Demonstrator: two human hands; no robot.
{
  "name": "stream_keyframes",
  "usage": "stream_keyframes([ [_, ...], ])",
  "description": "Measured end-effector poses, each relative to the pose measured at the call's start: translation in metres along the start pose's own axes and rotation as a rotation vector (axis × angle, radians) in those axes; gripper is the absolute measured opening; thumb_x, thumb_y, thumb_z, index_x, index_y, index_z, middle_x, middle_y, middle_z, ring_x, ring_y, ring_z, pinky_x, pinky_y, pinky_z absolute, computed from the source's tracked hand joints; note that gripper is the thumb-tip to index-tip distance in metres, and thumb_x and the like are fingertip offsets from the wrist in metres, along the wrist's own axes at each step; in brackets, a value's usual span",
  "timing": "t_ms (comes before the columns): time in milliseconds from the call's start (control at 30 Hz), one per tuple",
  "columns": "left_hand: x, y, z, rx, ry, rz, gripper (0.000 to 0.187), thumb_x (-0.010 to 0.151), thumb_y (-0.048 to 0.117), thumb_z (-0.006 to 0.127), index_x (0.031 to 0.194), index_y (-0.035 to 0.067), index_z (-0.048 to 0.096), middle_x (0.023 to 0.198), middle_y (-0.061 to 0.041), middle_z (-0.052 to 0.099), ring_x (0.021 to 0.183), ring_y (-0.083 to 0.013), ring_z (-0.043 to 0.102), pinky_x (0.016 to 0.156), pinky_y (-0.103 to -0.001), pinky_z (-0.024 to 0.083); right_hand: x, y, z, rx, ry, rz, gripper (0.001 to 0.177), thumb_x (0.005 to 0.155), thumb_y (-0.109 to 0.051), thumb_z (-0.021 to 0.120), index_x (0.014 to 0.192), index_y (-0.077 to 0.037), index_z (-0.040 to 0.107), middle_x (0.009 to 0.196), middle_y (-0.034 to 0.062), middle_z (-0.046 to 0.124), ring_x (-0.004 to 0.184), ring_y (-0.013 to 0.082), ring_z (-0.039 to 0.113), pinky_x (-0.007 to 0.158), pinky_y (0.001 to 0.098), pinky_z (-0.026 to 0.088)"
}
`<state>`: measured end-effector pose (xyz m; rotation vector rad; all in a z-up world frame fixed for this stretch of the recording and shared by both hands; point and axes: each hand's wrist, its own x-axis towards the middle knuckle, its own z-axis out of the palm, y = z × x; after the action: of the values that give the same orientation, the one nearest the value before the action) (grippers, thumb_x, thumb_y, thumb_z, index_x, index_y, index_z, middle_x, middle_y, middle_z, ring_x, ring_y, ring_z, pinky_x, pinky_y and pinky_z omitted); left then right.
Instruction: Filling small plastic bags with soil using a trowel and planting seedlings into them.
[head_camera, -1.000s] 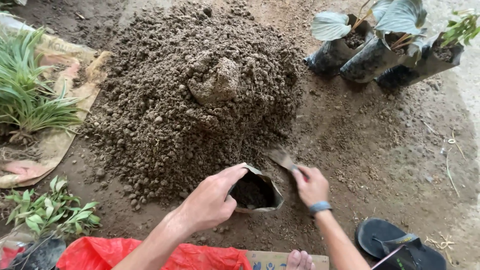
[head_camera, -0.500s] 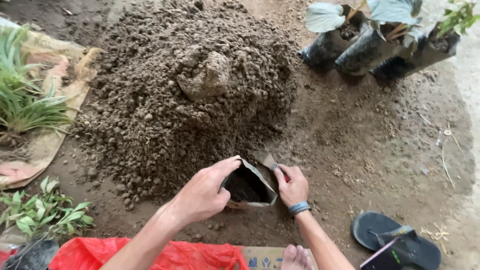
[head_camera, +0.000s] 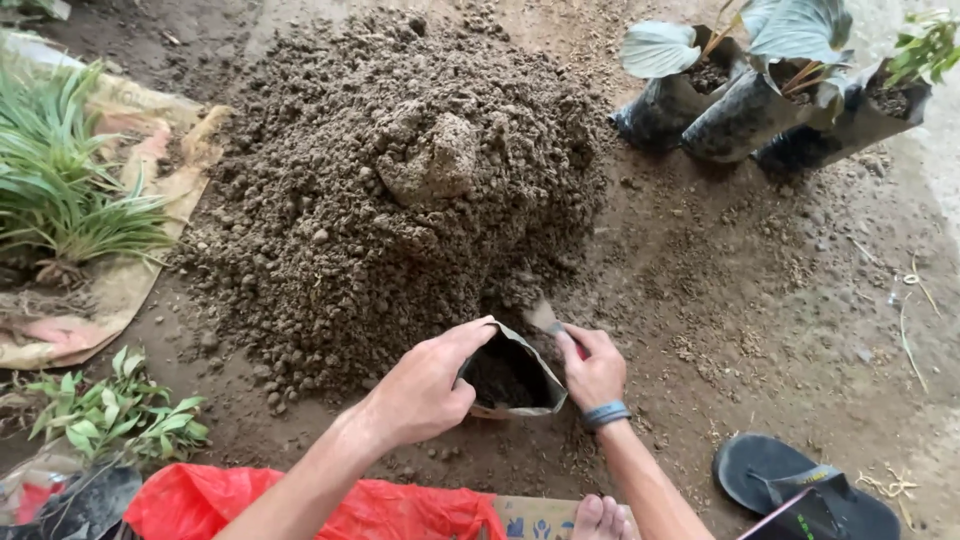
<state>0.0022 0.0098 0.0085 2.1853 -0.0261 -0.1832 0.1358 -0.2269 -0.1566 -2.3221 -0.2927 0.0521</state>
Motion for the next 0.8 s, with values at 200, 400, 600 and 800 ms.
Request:
stream_keyframes([
  [200,-0.003,0.007,-0.007,-0.108,0.020,0.000,0.079,0.070,-0.006,0.047,0.149,-0.005,0.047,0.151,-0.027,0.051,0.141,-0.0427,0.047,0.115,-0.054,0.041,-0.004,-0.037,-0.059,0.092,-0.015,-0.024,0.017,0.089,-0.029,0.080,0.105,-0.026,0.084,0.088,0.0051,0.074,0.081,0.0186,0.070,0.075,0.0310,0.054],
  [400,0.005,-0.006,-0.003,-0.041,-0.073,-0.038,0.079,0.074,-0.002,0.043,0.153,-0.007,0.035,0.162,-0.024,0.034,0.152,-0.0333,0.032,0.125,-0.042,0.022,-0.023,-0.111,-0.142,-0.101,-0.166,-0.087,0.027,0.089,-0.031,0.071,0.110,-0.015,0.081,0.096,0.0031,0.078,0.080,0.0129,0.068,0.070,0.0298,0.057],
  [600,0.010,-0.002,-0.006,-0.044,-0.062,-0.030,0.078,0.074,0.000,0.047,0.151,-0.008,0.037,0.160,-0.027,0.037,0.150,-0.0370,0.034,0.125,-0.044,0.023,-0.068,-0.133,-0.140,-0.419,0.177,-0.635,0.023,0.085,-0.029,0.083,0.107,-0.020,0.081,0.096,-0.0054,0.067,0.065,0.0083,0.061,0.062,0.0246,0.051],
  [800,0.005,0.000,-0.004,-0.064,-0.068,-0.037,0.079,0.074,0.000,0.046,0.152,-0.008,0.036,0.161,-0.026,0.035,0.152,-0.0350,0.032,0.125,-0.042,0.022,-0.068,-0.154,-0.160,-0.629,0.313,-0.884,0.020,0.091,-0.025,0.084,0.110,-0.018,0.080,0.099,0.0010,0.071,0.071,0.0134,0.063,0.068,0.0268,0.053],
])
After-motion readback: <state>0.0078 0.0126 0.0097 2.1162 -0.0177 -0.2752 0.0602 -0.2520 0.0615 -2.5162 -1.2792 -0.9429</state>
